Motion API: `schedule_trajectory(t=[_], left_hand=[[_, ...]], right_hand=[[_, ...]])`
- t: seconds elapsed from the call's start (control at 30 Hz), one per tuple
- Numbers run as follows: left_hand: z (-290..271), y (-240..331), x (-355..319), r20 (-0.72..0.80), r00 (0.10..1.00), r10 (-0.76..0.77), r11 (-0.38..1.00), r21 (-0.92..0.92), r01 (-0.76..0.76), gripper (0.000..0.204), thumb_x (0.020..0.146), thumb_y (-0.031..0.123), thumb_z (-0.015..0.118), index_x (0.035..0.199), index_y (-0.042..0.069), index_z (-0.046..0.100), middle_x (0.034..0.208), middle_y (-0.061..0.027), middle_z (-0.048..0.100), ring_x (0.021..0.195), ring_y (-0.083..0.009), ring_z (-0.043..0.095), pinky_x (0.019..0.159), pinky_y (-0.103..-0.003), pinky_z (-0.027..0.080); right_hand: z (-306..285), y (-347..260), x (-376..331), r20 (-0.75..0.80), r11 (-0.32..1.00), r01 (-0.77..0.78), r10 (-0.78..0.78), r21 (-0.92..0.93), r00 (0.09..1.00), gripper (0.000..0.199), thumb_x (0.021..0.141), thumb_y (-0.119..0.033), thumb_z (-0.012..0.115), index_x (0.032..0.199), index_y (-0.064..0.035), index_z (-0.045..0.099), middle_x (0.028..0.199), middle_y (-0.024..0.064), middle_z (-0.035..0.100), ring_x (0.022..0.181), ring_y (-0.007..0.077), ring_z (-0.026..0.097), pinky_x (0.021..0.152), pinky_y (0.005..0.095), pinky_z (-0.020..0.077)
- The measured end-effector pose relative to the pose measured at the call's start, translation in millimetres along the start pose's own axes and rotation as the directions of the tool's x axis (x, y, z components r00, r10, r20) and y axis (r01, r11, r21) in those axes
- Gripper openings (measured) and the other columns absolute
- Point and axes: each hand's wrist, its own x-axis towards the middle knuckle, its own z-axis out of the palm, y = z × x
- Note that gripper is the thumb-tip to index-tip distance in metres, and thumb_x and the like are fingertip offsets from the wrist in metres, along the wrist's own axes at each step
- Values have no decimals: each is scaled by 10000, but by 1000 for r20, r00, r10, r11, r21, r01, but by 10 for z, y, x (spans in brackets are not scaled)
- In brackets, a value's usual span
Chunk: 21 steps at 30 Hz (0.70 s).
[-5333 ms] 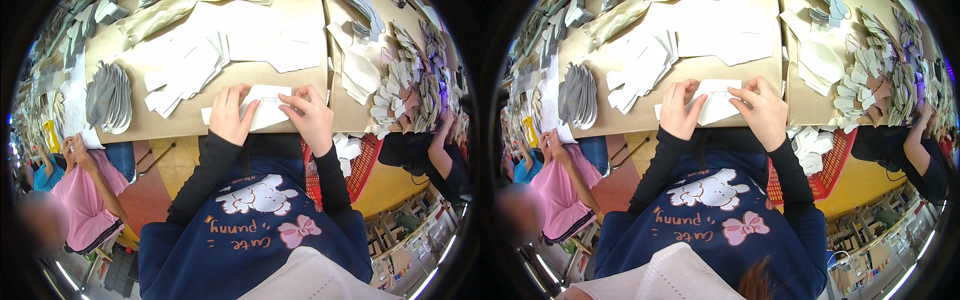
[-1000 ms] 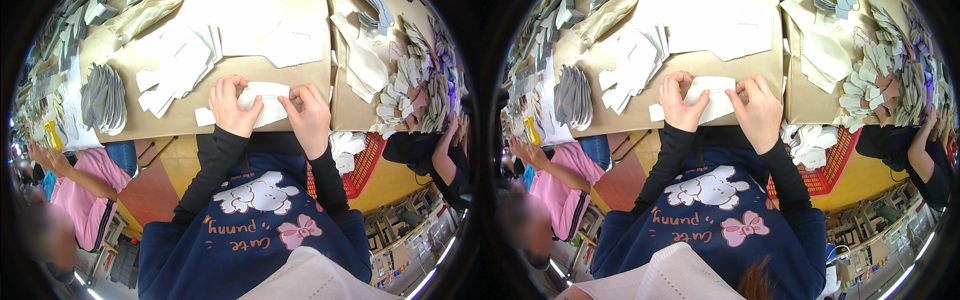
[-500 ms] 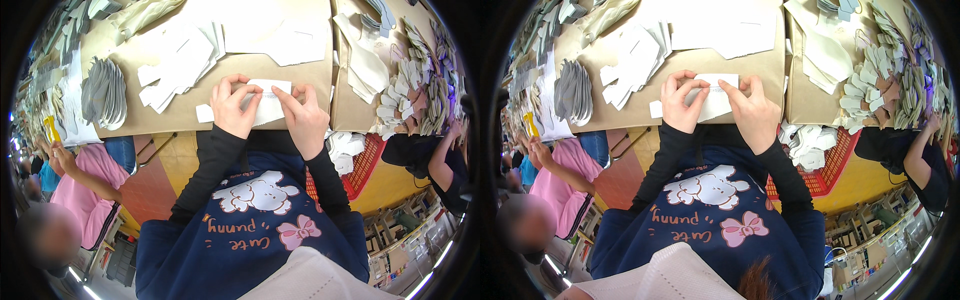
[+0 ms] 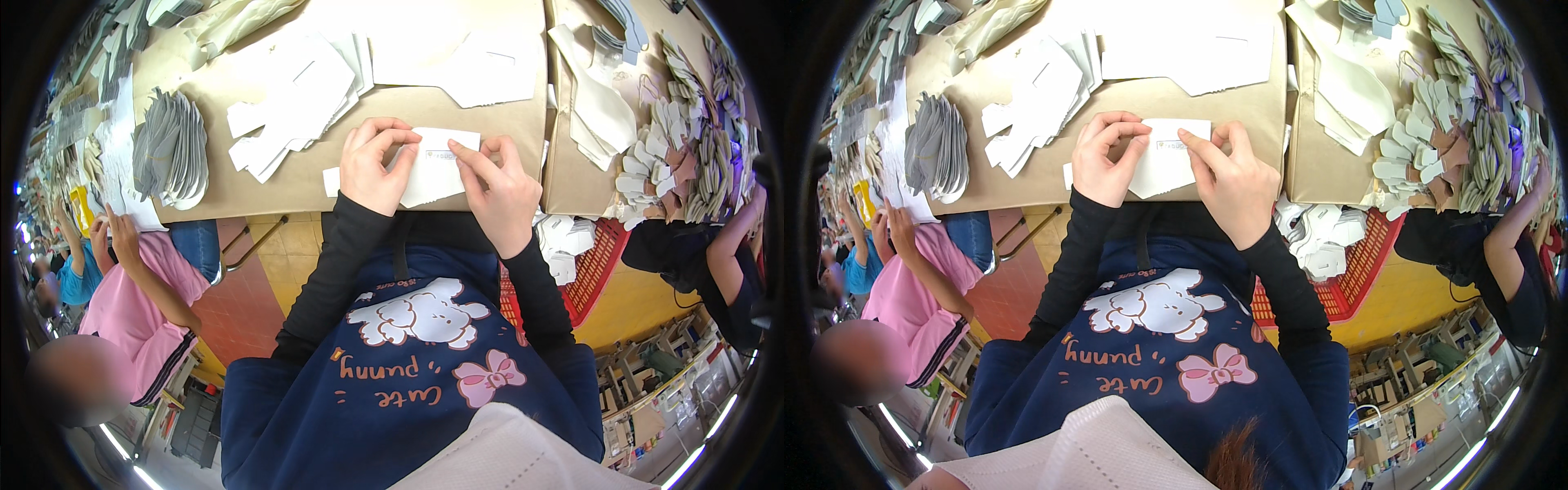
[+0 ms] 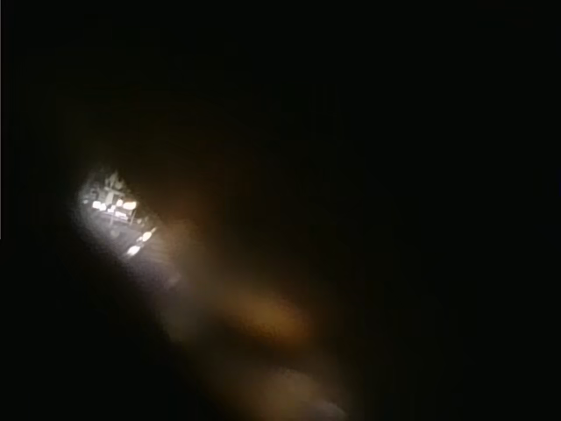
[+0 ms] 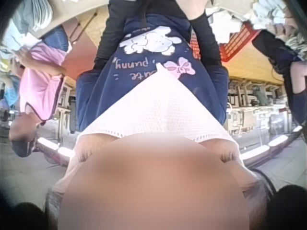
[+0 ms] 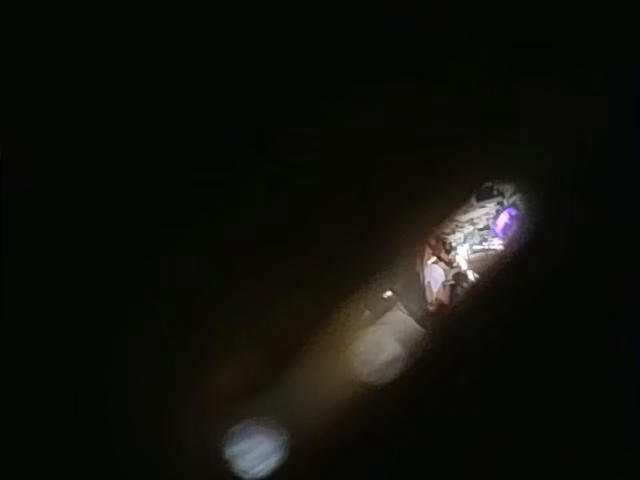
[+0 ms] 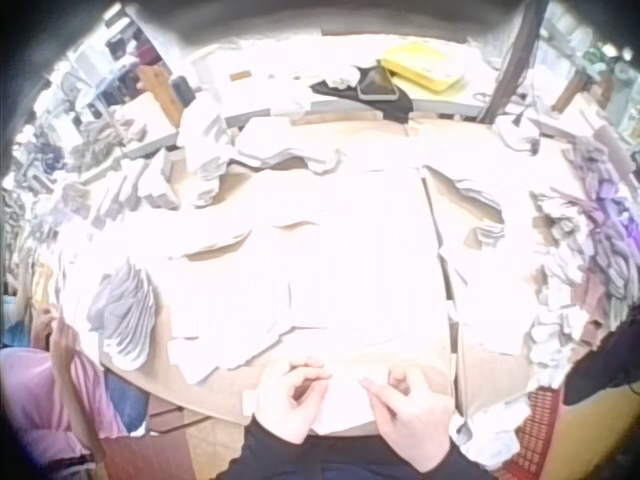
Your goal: The person assembles face masks by hand at a workbench. They pick up white fabric pieces, fold them, insert a metal nose strip, and stack the finished masks. The person also handles gray fabric pieces and places them into a red basket.
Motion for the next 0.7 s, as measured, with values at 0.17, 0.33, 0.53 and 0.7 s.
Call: schedule_trajectory(t=[0.17, 0.33, 0.53, 0.7], left_hand=[[14, 10, -7, -13, 1000, -6, 1000, 13, 6, 145, 785, 62, 750, 930, 67, 749, 1025, -39, 669, 963, -215, 608, 828, -319, 494], [63, 64, -27, -103, 994, -20, 999, 36, 23, 276, 775, 88, 766, 1046, 67, 719, 1109, -64, 649, 1017, -269, 584, 895, -363, 472], [33, 94, -152, -114, 966, 232, 953, 226, -202, 310, 782, 60, 751, 1086, 51, 691, 1218, -131, 618, 1094, -338, 546, 967, -429, 437], [-128, 56, -232, -176, 863, 474, 870, -57, -490, 220, 718, -55, 705, 921, 30, 715, 974, -88, 694, 915, -297, 653, 830, -380, 523]], right_hand=[[-5, 6, 2, 0, 1000, -7, 7, 8, 1000, 213, 830, -146, 749, 1026, -226, 778, 826, 3, 527, 536, 155, 560, 466, 320, 440], [-13, 50, 63, -14, 994, 10, -9, 113, 1000, 301, 832, -104, 748, 1122, -182, 750, 848, 15, 544, 526, 122, 532, 481, 276, 426], [-173, 180, 21, 120, 773, -293, 275, 562, 954, 331, 881, -37, 690, 1211, -68, 682, 925, 12, 525, 549, 59, 385, 505, 217, 342], [-299, 201, -89, -35, 728, -110, 180, 676, 983, 203, 929, -14, 642, 1121, 2, 707, 955, 12, 560, 628, 39, 412, 533, 193, 316]])
